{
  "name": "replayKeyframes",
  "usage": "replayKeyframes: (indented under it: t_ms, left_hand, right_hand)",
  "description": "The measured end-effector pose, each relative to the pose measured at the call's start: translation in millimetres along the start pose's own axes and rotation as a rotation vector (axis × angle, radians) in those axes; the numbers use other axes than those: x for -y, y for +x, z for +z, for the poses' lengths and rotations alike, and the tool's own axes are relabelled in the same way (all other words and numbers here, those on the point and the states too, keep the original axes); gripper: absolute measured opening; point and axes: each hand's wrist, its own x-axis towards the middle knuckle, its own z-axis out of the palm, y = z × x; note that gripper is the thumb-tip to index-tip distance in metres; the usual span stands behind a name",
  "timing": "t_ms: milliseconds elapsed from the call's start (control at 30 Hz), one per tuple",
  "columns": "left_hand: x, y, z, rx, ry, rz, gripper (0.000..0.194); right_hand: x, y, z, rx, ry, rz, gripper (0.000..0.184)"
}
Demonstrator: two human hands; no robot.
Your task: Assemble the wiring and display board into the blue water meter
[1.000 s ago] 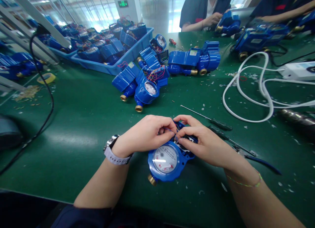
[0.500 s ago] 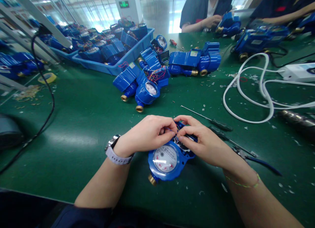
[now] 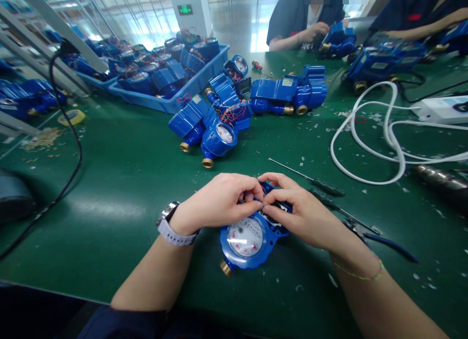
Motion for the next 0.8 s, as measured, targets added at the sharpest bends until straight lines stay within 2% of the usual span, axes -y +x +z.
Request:
replayKeyframes:
  t_ms: [267,467,800]
  left_hand:
    - [-2.6,3.2,3.0,-0.031,0.031,-0.012,0.013]
    - [-2.6,2.4,4.5,-0.038,0.050,-0.009,0.012]
    - [-0.6,0.9,2.8,-0.013,0.012,-0.019,0.016]
  right_hand:
    - [0.3,0.6,0.1,-0.001,-0.003,-0.019,0.020]
    - [1.3,0.1,-0.2,-0.001,0.029,0.015,0.011]
    - [0.7,-0.5,1.3,-0.012,0.027,0.023,0.016]
